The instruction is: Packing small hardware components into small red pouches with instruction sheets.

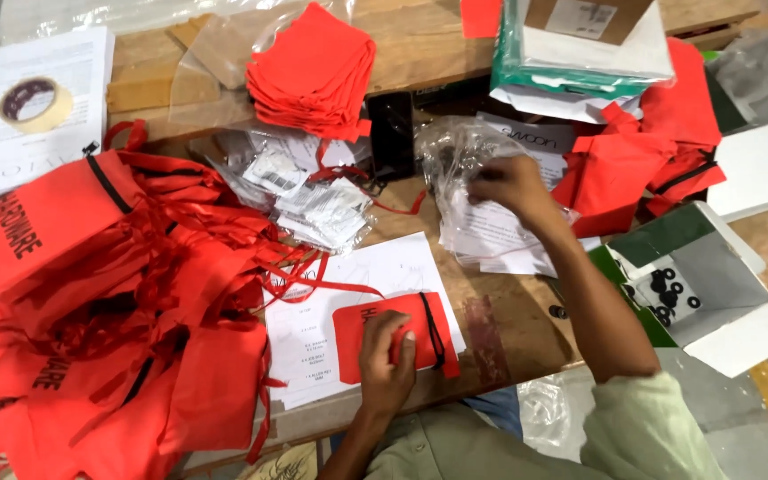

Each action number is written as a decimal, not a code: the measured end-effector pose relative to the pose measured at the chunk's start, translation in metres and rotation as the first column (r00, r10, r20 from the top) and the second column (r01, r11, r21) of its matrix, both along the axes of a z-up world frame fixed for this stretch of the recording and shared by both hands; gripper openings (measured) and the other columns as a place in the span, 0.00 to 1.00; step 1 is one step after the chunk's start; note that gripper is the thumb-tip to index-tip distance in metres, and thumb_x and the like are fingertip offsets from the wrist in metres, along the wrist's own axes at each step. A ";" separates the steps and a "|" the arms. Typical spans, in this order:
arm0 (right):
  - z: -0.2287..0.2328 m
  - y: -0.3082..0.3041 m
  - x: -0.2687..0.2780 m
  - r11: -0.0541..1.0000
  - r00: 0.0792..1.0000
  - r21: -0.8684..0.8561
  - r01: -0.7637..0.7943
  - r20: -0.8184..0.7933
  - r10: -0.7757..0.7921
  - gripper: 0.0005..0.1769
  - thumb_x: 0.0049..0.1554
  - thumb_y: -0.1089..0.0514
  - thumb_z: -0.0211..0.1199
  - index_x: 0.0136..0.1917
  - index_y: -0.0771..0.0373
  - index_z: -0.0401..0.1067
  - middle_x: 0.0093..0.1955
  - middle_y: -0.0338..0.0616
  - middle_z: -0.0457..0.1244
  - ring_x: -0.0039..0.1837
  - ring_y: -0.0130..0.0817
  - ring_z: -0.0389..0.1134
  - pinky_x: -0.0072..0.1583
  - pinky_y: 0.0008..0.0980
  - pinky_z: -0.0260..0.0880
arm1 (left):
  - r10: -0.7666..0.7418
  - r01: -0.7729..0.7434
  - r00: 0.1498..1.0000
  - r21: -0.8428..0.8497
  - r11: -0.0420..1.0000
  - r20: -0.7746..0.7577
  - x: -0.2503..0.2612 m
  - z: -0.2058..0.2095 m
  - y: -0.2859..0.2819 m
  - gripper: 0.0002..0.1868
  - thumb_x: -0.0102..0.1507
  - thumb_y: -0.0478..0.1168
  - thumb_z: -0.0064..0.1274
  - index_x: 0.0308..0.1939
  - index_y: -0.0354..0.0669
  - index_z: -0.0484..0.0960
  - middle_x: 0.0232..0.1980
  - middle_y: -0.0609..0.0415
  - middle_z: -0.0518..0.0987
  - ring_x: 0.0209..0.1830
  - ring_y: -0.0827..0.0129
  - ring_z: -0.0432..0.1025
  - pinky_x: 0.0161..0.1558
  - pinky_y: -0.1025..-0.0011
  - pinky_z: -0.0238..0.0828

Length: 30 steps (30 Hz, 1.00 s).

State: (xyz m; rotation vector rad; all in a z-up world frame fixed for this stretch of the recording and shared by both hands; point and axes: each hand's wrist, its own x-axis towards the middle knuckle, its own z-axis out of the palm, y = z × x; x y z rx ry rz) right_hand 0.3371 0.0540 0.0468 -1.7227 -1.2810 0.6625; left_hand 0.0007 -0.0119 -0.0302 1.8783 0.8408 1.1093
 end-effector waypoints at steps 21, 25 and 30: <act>-0.003 -0.121 -0.134 0.985 0.955 -0.080 -0.155 -0.268 0.129 0.16 0.60 0.67 0.64 0.61 0.71 0.76 0.51 0.45 0.73 0.50 0.23 0.72 0.51 0.24 0.75 | 0.443 0.957 0.150 -0.242 0.158 0.884 0.039 0.014 -0.015 0.29 0.81 0.51 0.33 0.80 0.36 0.61 0.83 0.48 0.63 0.70 0.64 0.65 0.70 0.64 0.65; 0.003 -0.115 -0.136 0.992 0.956 -0.056 -0.113 -0.280 0.093 0.16 0.60 0.66 0.64 0.61 0.71 0.76 0.52 0.45 0.73 0.48 0.22 0.71 0.48 0.23 0.74 | 0.423 0.919 0.255 -0.353 0.172 0.870 0.040 0.013 -0.013 0.31 0.78 0.54 0.33 0.78 0.38 0.60 0.80 0.49 0.63 0.70 0.64 0.65 0.69 0.62 0.64; -0.001 -0.115 -0.132 0.994 0.960 -0.031 -0.109 -0.262 0.097 0.15 0.64 0.63 0.61 0.63 0.71 0.75 0.47 0.42 0.71 0.44 0.21 0.67 0.47 0.23 0.72 | 0.516 0.926 0.248 -0.358 0.123 0.820 0.039 0.014 -0.010 0.32 0.77 0.54 0.32 0.80 0.38 0.58 0.81 0.50 0.59 0.78 0.65 0.59 0.78 0.61 0.56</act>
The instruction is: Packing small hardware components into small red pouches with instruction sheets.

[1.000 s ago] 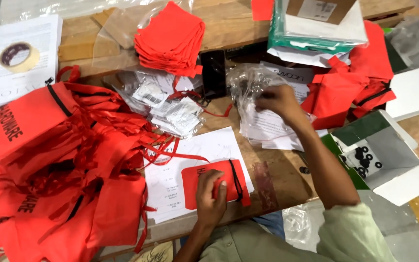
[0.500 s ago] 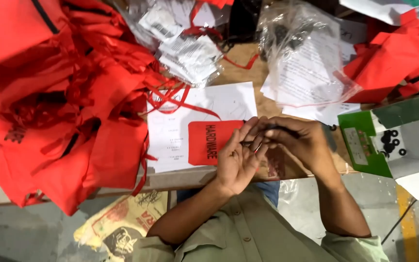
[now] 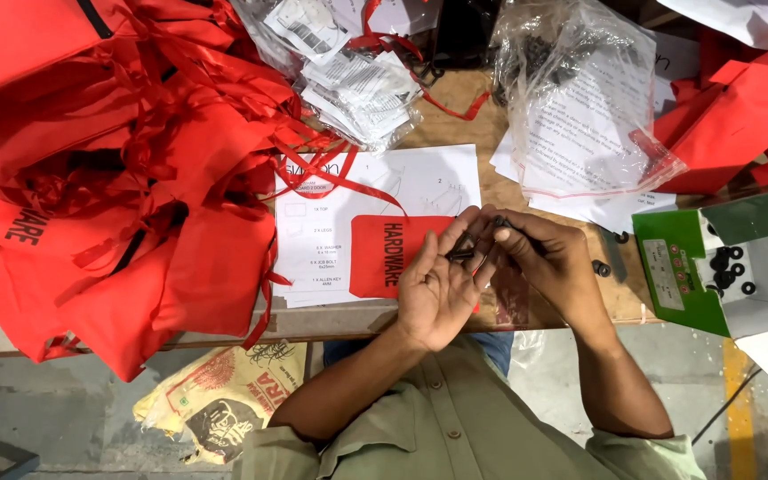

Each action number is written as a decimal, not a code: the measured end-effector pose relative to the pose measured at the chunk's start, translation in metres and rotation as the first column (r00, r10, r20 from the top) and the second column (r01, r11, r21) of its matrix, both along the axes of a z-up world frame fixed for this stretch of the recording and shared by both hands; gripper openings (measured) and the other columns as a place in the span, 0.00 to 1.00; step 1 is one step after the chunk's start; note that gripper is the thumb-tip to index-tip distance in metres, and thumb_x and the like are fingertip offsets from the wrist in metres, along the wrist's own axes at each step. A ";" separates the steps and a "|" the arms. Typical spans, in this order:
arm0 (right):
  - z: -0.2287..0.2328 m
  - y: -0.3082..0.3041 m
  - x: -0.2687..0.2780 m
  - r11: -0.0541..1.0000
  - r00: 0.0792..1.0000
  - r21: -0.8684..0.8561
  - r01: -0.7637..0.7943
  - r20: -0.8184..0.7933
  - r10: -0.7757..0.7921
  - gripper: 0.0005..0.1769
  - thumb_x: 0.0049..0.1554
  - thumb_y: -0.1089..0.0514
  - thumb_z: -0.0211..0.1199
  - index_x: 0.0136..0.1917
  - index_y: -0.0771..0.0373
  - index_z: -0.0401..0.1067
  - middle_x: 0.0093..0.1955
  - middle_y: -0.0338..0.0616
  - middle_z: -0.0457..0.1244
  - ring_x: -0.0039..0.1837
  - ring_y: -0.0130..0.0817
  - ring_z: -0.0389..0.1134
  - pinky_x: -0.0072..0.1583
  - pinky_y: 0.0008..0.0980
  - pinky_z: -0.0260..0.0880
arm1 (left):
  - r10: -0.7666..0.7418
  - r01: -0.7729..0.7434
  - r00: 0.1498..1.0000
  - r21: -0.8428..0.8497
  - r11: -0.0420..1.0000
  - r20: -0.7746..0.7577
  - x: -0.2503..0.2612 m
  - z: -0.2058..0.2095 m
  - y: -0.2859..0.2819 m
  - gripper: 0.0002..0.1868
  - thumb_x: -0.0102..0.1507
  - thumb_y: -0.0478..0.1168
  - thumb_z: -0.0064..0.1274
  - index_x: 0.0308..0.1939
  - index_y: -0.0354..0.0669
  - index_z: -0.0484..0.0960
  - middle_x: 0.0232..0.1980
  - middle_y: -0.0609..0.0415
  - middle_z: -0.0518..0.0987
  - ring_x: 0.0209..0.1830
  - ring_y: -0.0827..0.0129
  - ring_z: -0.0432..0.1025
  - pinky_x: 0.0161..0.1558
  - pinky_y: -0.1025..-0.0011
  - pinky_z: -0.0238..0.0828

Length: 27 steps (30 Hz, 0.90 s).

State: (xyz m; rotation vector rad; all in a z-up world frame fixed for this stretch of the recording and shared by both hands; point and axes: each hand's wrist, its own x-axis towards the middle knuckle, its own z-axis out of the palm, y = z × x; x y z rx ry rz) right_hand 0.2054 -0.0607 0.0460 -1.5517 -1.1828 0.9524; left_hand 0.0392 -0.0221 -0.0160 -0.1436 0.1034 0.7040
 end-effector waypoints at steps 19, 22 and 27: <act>-0.002 -0.012 0.000 0.997 0.420 0.001 -0.075 -0.907 0.033 0.37 0.69 0.42 0.47 0.73 0.79 0.58 0.74 0.72 0.56 0.76 0.59 0.59 0.77 0.54 0.56 | 0.005 -0.017 0.997 0.151 0.988 0.080 -0.007 -0.011 0.005 0.34 0.79 0.56 0.30 0.81 0.36 0.56 0.83 0.47 0.58 0.69 0.63 0.66 0.69 0.67 0.66; 0.000 -0.012 -0.002 0.995 0.408 -0.040 -0.089 -0.913 0.000 0.41 0.68 0.37 0.44 0.74 0.78 0.57 0.76 0.72 0.55 0.77 0.58 0.57 0.78 0.52 0.53 | 0.005 -0.019 0.991 0.106 0.994 0.137 -0.008 -0.014 0.004 0.33 0.80 0.55 0.30 0.82 0.36 0.56 0.84 0.48 0.57 0.68 0.66 0.67 0.69 0.67 0.67; 0.003 -0.013 -0.004 0.999 0.501 -0.027 -0.035 -0.865 -0.006 0.40 0.68 0.37 0.43 0.74 0.77 0.56 0.76 0.69 0.54 0.79 0.58 0.56 0.80 0.53 0.52 | 0.003 -0.004 1.000 0.097 0.995 0.010 -0.007 0.000 0.006 0.34 0.75 0.57 0.32 0.78 0.39 0.56 0.81 0.51 0.60 0.75 0.66 0.63 0.75 0.67 0.59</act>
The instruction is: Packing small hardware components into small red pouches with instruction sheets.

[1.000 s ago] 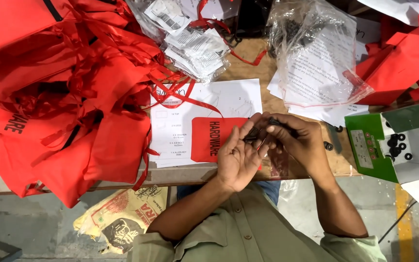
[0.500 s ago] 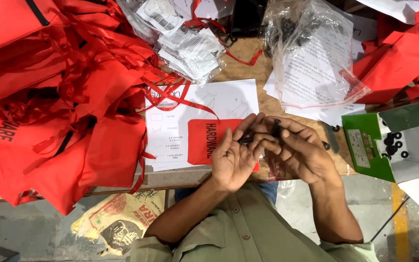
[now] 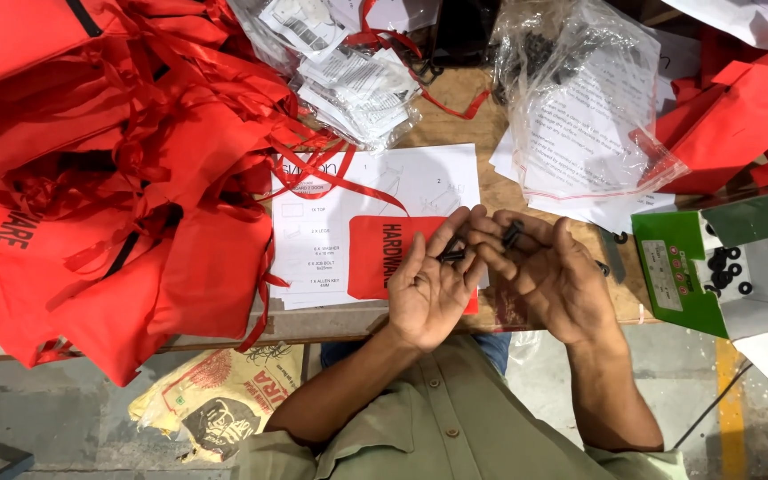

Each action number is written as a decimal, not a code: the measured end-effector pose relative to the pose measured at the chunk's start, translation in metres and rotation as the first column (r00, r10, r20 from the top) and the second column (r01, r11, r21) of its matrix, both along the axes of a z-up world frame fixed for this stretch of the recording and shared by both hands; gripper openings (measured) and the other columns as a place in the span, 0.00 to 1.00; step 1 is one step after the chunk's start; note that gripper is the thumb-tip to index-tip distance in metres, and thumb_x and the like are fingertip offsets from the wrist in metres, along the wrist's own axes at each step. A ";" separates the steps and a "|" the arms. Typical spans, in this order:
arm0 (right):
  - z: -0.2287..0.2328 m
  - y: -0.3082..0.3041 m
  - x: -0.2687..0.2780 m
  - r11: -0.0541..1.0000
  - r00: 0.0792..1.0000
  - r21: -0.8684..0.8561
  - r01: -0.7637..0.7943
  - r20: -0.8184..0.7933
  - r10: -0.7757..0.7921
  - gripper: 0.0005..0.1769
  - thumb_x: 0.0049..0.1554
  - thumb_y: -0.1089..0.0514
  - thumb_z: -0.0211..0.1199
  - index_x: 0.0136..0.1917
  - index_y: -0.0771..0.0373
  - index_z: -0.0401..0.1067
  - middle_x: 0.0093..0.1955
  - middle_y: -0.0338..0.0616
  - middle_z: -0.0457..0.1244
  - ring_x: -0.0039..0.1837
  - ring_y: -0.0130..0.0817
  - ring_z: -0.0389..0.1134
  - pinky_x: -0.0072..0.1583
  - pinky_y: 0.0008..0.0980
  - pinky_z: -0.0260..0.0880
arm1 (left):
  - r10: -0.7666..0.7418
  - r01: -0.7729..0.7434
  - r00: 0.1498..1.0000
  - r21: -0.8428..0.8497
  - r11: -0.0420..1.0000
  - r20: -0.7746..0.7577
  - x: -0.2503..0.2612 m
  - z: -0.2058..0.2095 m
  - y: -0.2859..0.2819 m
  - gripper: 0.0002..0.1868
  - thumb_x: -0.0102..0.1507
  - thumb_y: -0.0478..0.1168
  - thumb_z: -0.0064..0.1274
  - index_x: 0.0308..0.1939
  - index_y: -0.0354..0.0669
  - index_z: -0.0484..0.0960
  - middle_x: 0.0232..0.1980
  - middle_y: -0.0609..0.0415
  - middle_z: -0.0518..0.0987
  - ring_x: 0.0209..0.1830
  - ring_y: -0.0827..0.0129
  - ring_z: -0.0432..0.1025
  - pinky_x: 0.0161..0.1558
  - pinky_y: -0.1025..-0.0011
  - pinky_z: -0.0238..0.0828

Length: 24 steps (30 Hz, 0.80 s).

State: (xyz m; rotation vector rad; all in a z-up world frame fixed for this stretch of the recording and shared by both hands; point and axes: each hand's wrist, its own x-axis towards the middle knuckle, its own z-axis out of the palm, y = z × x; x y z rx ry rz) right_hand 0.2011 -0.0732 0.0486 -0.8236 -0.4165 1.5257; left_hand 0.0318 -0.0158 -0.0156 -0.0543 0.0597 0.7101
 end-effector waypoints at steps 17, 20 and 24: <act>-0.001 -0.005 -0.018 0.999 0.998 0.022 0.027 0.064 -0.029 0.42 0.68 0.35 0.42 0.76 0.75 0.56 0.76 0.64 0.55 0.79 0.55 0.54 0.80 0.52 0.50 | 0.040 -0.039 0.987 -0.010 0.999 0.153 0.001 -0.026 -0.011 0.34 0.80 0.56 0.32 0.82 0.35 0.60 0.81 0.49 0.62 0.73 0.65 0.61 0.75 0.65 0.56; -0.004 -0.013 -0.034 0.996 0.980 0.078 -0.047 0.196 0.031 0.45 0.67 0.32 0.41 0.77 0.74 0.54 0.78 0.64 0.54 0.81 0.54 0.53 0.80 0.52 0.49 | 0.074 -0.079 0.986 0.028 0.996 0.149 0.003 -0.014 -0.007 0.34 0.81 0.56 0.31 0.82 0.34 0.60 0.85 0.47 0.59 0.77 0.63 0.58 0.72 0.67 0.55; 0.017 -0.012 -0.055 0.964 0.776 0.153 -0.217 0.626 0.076 0.51 0.66 0.25 0.36 0.80 0.72 0.51 0.83 0.63 0.49 0.84 0.52 0.49 0.81 0.48 0.45 | 0.141 -0.148 0.986 0.084 0.985 0.084 0.003 0.005 -0.002 0.35 0.77 0.58 0.29 0.79 0.35 0.59 0.83 0.45 0.55 0.85 0.59 0.47 0.83 0.62 0.44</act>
